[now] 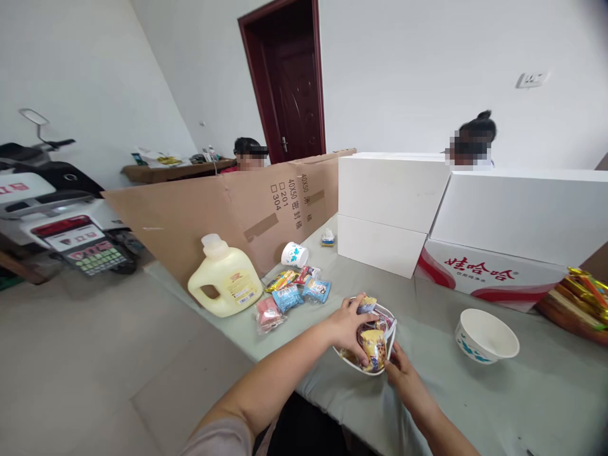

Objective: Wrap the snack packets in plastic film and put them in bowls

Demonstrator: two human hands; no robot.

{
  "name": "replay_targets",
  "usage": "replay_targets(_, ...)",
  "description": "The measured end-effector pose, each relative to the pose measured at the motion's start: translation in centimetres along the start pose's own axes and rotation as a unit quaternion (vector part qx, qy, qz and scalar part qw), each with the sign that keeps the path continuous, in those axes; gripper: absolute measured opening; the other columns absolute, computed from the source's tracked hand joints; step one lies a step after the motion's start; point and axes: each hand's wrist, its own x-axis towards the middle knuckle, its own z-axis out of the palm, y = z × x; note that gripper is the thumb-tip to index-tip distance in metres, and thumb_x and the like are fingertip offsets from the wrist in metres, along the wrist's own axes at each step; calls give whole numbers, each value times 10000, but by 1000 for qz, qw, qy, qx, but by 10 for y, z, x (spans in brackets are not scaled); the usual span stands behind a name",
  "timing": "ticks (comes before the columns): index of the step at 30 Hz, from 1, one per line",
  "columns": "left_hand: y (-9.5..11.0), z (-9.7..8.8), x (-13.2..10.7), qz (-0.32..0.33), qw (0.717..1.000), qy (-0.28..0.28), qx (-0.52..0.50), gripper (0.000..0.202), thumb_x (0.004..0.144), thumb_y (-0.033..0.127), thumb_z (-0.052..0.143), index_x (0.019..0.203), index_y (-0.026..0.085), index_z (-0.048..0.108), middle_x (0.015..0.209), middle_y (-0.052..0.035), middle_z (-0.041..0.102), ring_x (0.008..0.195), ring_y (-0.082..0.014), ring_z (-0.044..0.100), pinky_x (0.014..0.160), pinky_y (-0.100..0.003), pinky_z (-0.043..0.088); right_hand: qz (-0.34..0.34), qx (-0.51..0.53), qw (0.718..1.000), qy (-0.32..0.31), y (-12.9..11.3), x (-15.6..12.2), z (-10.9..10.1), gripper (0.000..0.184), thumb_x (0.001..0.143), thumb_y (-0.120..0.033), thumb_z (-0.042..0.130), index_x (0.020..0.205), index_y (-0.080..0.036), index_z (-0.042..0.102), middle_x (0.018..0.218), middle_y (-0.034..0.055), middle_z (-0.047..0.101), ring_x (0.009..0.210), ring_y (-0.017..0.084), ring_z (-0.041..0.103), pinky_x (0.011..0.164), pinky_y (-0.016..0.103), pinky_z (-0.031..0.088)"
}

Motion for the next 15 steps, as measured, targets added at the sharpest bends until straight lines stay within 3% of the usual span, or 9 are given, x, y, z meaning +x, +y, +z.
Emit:
replay_targets(5,-6,10,-7,32,995,81,-43,1011,349,537,913,1284,369,569,1538,-35,180,1374,-391,223,1128,-509,283,-17,81,996,31,4,-1,8,871,541,-493,781,1304,-222,461,1104,103,659,1005,309,629,886,458,479)
replay_targets(8,-7,20,-17,22,987,128,-94,1071,336,503,930,1319,337,537,1536,-60,138,1390,-384,211,1141,-495,273,-23,111,994,7,-10,-12,9,829,671,-518,709,1376,-272,349,1198,94,617,1054,293,618,837,428,507)
replay_targets(12,-11,21,-33,4,961,238,-141,1161,295,480,944,1350,286,501,1544,-91,63,1390,-417,235,1131,-514,291,-124,-6,992,-17,-52,-16,14,674,769,-505,638,1363,-280,410,1357,71,514,1196,266,521,936,388,465)
replay_targets(15,-14,9,-52,-38,931,350,-98,1140,350,494,933,1370,283,470,1556,-76,9,1403,-418,208,1140,-505,280,-225,-147,963,-33,-83,0,32,578,789,-430,606,1334,-285,480,1353,62,503,1241,265,459,1011,411,404)
